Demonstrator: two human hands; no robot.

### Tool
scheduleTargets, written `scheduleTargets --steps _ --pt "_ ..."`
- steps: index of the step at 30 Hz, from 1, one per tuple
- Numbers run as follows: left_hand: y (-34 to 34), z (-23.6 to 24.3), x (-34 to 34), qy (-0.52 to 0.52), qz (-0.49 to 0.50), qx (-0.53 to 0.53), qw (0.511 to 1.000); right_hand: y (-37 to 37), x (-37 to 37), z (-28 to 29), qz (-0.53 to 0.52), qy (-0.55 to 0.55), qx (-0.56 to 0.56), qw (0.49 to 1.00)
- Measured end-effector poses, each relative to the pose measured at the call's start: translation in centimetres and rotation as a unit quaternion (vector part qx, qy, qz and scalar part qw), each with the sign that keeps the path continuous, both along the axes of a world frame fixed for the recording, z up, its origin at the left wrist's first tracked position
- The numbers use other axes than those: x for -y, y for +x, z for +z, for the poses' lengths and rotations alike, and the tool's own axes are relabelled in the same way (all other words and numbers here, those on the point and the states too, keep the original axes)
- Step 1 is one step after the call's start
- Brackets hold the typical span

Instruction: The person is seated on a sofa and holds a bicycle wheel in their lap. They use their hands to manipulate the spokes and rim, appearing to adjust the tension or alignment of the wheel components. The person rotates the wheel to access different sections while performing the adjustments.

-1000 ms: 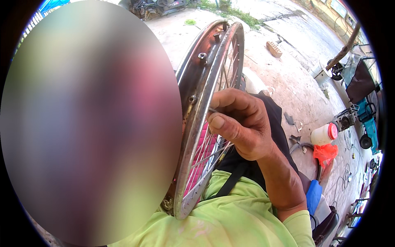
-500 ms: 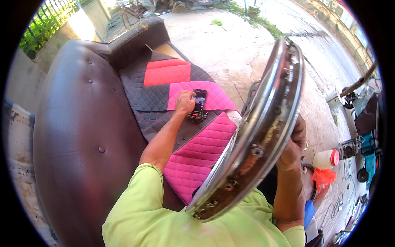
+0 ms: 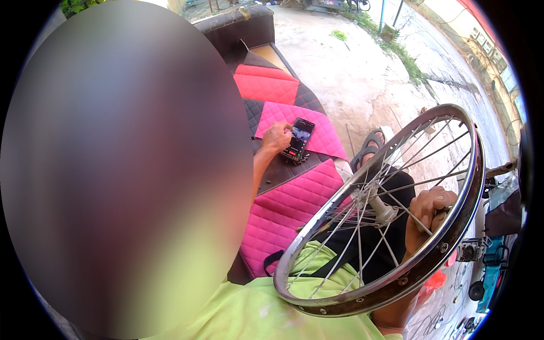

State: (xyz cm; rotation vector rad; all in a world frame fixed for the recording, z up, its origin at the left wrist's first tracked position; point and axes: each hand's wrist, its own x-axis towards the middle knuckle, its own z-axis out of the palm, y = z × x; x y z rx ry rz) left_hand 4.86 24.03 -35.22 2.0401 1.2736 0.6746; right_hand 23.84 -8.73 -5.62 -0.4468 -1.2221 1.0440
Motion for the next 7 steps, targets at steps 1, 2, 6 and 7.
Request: scheduleTargets --steps 1,2,6,7 --pt "0.1 0.6 0.4 0.003 0.006 -0.008 1.000 0.0 -0.1 0.0 0.001 0.005 0.002 1.000" --pt "0.2 0.8 0.7 0.011 -0.008 -0.020 1.000 0.0 -0.2 -0.1 0.003 0.009 0.004 1.000" --pt "1.3 4.1 3.6 -0.008 0.001 -0.141 0.990 0.0 -0.2 -0.3 -0.003 0.021 0.015 1.000" --pt "1.9 5.1 4.6 -0.026 0.020 -0.188 0.982 0.0 -0.3 -0.2 -0.002 0.021 0.015 1.000"
